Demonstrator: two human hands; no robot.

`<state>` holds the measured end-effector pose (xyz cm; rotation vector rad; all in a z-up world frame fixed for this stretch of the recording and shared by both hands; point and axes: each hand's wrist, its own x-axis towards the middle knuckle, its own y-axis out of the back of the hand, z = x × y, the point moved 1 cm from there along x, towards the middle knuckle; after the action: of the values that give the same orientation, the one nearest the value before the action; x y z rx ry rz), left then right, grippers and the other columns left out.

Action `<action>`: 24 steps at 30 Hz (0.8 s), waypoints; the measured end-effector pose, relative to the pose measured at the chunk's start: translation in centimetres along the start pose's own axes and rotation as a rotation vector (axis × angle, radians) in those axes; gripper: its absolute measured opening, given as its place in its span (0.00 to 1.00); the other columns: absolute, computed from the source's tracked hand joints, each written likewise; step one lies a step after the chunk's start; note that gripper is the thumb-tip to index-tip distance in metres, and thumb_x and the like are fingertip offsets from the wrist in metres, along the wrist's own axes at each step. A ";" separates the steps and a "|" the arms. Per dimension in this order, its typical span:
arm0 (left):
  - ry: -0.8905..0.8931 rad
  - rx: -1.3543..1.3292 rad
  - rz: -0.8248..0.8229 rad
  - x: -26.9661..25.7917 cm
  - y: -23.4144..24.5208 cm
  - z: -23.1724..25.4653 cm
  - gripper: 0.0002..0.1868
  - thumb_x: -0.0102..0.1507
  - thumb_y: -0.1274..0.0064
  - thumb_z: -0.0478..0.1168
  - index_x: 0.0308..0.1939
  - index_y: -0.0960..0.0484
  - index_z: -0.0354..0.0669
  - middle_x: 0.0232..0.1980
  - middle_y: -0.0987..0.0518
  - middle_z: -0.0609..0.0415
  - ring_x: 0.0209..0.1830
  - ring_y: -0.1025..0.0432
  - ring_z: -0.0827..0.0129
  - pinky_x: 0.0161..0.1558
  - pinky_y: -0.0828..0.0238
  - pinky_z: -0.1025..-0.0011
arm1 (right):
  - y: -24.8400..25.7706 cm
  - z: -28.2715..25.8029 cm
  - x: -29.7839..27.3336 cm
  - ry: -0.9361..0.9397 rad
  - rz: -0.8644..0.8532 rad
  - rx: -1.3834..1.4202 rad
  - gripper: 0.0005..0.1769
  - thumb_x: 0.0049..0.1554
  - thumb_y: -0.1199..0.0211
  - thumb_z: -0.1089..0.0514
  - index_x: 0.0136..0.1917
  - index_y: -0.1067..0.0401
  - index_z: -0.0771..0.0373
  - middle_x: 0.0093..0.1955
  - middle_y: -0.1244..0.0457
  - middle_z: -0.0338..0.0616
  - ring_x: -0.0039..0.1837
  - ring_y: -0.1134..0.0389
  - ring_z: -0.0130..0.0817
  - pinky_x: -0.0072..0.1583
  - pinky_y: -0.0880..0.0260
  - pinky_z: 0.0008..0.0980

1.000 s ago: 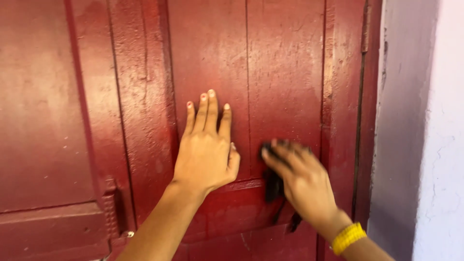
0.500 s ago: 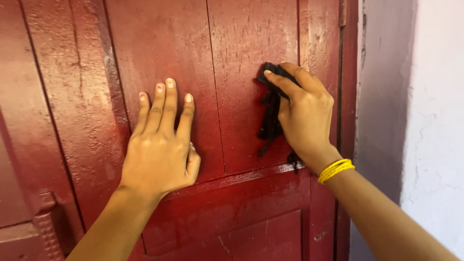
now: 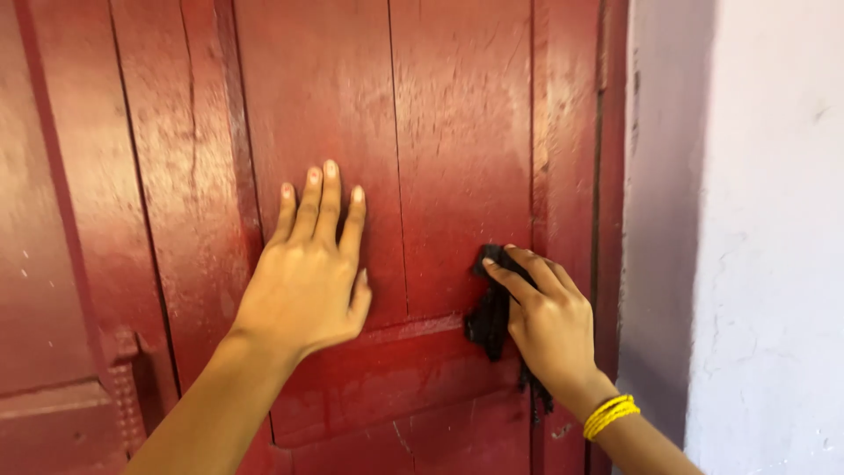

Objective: The person wipes a red wooden door with a black cloth, moving from the top panels down to the bottom. They then use a spray bottle to apply liquid to the door surface and continue wiping the treated areas with the cloth.

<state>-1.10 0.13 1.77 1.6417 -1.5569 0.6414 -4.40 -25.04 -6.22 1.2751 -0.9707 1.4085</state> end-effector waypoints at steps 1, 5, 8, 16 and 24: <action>-0.019 0.017 -0.052 0.2 0.3 -0.2 0.44 0.56 0.58 0.51 0.72 0.39 0.27 0.73 0.43 0.20 0.74 0.45 0.36 0.72 0.52 0.47 | 0.2 0.5 0.8 0.017 -0.027 -0.006 0.25 0.47 0.41 0.73 0.56 0.20 0.56 0.62 0.32 0.44 0.62 0.30 0.45 0.61 0.28 0.42; -0.045 0.066 -0.214 0.5 1.0 -0.5 0.43 0.59 0.61 0.52 0.74 0.43 0.28 0.77 0.47 0.22 0.77 0.49 0.37 0.74 0.54 0.47 | 0.4 1.9 3.9 0.022 -0.113 -0.064 0.24 0.48 0.41 0.73 0.55 0.20 0.55 0.64 0.31 0.43 0.58 0.31 0.46 0.56 0.27 0.41; -0.006 0.034 -0.220 0.5 1.0 0.0 0.44 0.60 0.62 0.54 0.74 0.44 0.28 0.77 0.49 0.22 0.78 0.51 0.38 0.75 0.55 0.47 | -0.3 1.7 3.7 0.027 0.005 -0.098 0.25 0.48 0.41 0.73 0.57 0.20 0.56 0.64 0.32 0.45 0.60 0.30 0.46 0.59 0.27 0.41; -0.036 -0.019 -0.252 -0.3 1.7 -0.3 0.43 0.61 0.61 0.54 0.74 0.44 0.30 0.79 0.50 0.25 0.79 0.51 0.41 0.75 0.55 0.50 | 0.1 -0.4 -2.3 -0.014 -0.050 -0.084 0.24 0.50 0.40 0.69 0.59 0.21 0.55 0.62 0.32 0.46 0.58 0.29 0.46 0.57 0.27 0.40; -0.099 0.211 -0.220 -5.1 2.5 -5.4 0.44 0.62 0.66 0.58 0.76 0.47 0.35 0.80 0.49 0.33 0.79 0.51 0.45 0.74 0.55 0.44 | 0.5 0.8 1.2 -0.150 -0.025 -0.100 0.26 0.49 0.37 0.67 0.62 0.22 0.57 0.63 0.31 0.45 0.55 0.31 0.48 0.58 0.29 0.43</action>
<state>-3.39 7.62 1.34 1.9970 -1.3879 0.6312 -4.73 -25.77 -4.94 1.3277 -1.1083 1.2435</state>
